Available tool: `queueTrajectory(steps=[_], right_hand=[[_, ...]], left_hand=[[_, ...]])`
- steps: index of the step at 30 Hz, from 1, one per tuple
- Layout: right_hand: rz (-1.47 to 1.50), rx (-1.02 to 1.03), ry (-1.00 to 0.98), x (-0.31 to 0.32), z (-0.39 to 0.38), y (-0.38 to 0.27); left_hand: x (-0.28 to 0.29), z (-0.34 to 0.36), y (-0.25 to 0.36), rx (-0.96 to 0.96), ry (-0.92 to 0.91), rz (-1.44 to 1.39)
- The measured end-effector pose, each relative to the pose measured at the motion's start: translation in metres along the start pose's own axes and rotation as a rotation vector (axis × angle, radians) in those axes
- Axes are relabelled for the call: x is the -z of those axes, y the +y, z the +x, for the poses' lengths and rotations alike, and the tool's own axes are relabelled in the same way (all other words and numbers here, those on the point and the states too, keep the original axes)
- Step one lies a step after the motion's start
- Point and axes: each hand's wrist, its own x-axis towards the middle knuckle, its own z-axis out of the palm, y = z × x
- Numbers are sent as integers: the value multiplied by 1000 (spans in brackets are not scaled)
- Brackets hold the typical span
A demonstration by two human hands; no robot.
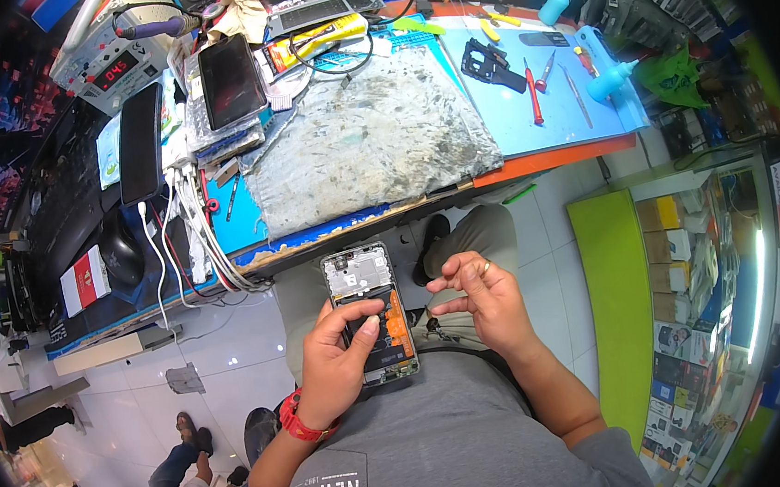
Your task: The person disassembles a mobile phone using a small screwdriver and tweezers to remove internal components and apply adhesive.
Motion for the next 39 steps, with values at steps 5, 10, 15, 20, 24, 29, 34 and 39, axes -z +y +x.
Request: queueTrajectory(steps=[5,10,15,20,24,29,34,39], right_hand=[[-296,283,61,-2,-5,11],[-583,328,-102,-29,-17,-10],[-787,474,-85,-49,-17,-6],[-858,524,18,-61,-13,-5],[-903,484,28,-62,-9,-6],[-982,466,-16,-58,-4,-5],[-987,436,-90,-49,-3,-6],[-948,376,-163,-43,-5,-9]], left_hand=[[-7,-3,-3,10,69,-269],[-20,-5,-6,-103,145,-159],[-30,-7,-13,-257,163,51],[-27,-8,-16,-462,175,637],[-26,-6,-20,-547,174,748],[-26,-6,-17,-492,156,728],[-18,-3,-6,-317,40,577],[-11,-3,-12,-220,-4,383]])
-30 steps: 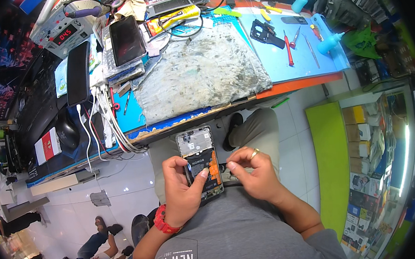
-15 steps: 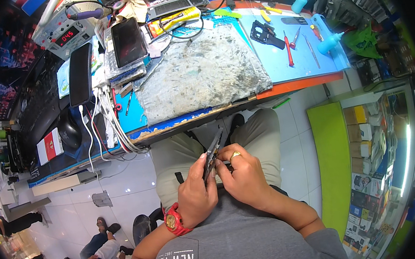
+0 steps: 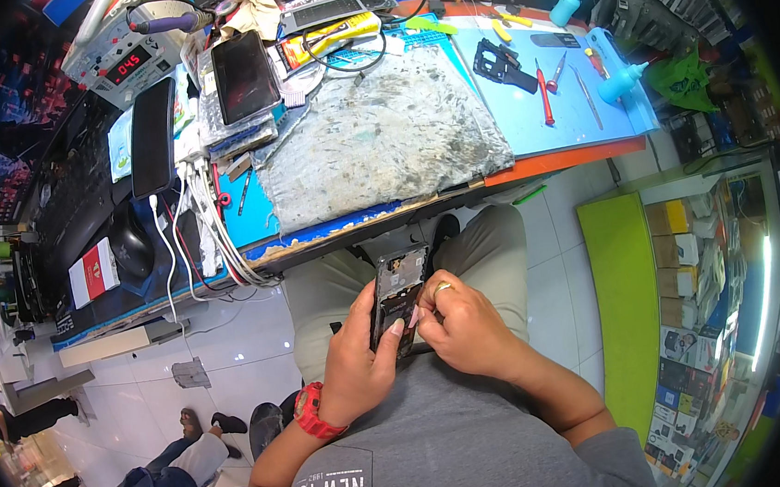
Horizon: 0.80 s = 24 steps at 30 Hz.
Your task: The person disassembles a mobile phone using a small screwdriver and tweezers to remove internal components and apply adhesive.
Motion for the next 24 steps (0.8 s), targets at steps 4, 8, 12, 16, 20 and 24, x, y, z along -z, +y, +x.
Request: queueTrajectory(steps=[4,8,12,16,20,24], right_hand=[[46,-73,-76,9,1,-7],[88,-92,-120,11,1,0],[197,-105,-161,18,3,5],[218,-159,-201,24,2,3],[251,-174,-144,20,-2,8],[258,-141,18,8,-3,-8]], left_hand=[[3,2,0,-17,-18,-14],[8,6,7,100,-88,-160],[13,8,10,151,-160,-252],[13,12,11,192,-180,-332],[6,9,13,197,-92,-390],[-6,7,10,138,41,-366]])
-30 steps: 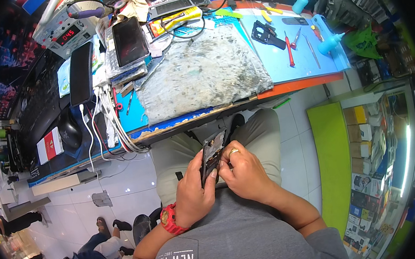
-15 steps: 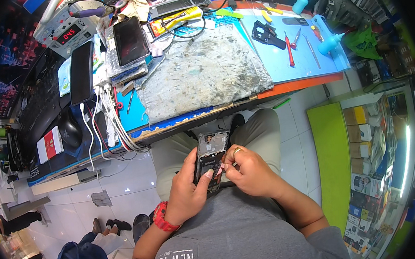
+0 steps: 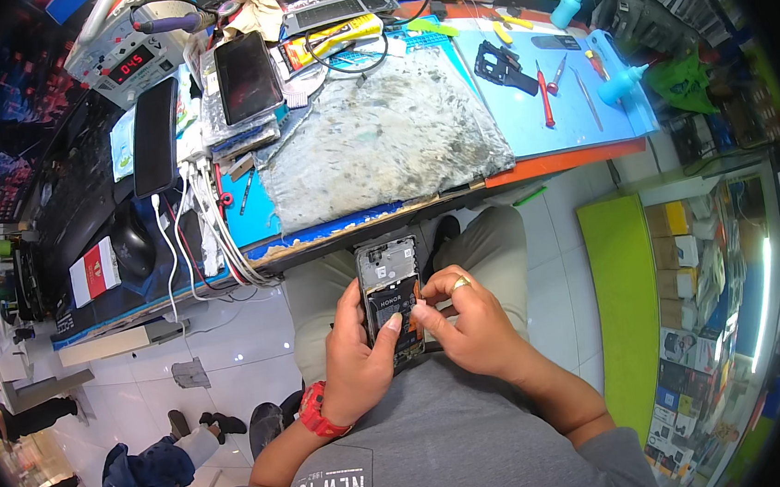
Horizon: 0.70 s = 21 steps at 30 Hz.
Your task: The person disassembles a mobile phone using a small screwdriver and tweezers to remove internal components and apply adhesive.
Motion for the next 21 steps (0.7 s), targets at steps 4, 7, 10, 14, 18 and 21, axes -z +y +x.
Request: queueTrajectory(steps=[4,7,10,14,18,21], right_hand=[[-66,106,116,-15,-2,6],[-74,143,202,-20,-1,9],[-148,260,253,-19,2,9],[-172,256,234,-19,2,10],[-184,233,190,-17,1,13],[-202,280,180,-16,2,18]], left_hand=[[-4,-3,-3,-84,42,41],[-9,-7,-10,-90,121,20],[-10,-9,-15,-111,127,44],[-10,-9,-13,-9,106,1],[-5,-7,-8,76,86,15],[-7,-7,-8,85,116,-67]])
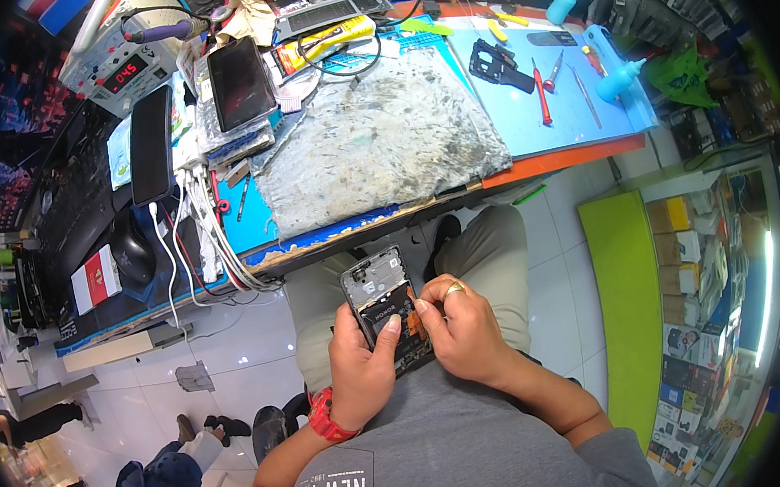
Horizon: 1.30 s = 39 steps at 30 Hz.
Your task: The person disassembles a mobile phone using a small screwdriver and tweezers to remove internal components and apply adhesive.
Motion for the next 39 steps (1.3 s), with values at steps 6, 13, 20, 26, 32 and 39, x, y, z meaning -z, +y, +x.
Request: queueTrajectory(steps=[6,13,20,26,32,39], right_hand=[[159,-216,-103,3,-6,3],[482,-380,-110,1,-8,10],[792,-438,83,-4,-11,1],[22,13,120,0,-11,-4],[2,-63,144,-10,-5,-7],[-77,2,163,-11,-2,-7]], left_hand=[[-1,1,5,15,-17,-77],[2,3,9,74,-38,-171],[-4,2,17,25,-30,-224],[-8,8,8,-90,-50,-201],[-13,-4,-7,-137,43,-44],[-12,-6,-18,-266,93,223]])
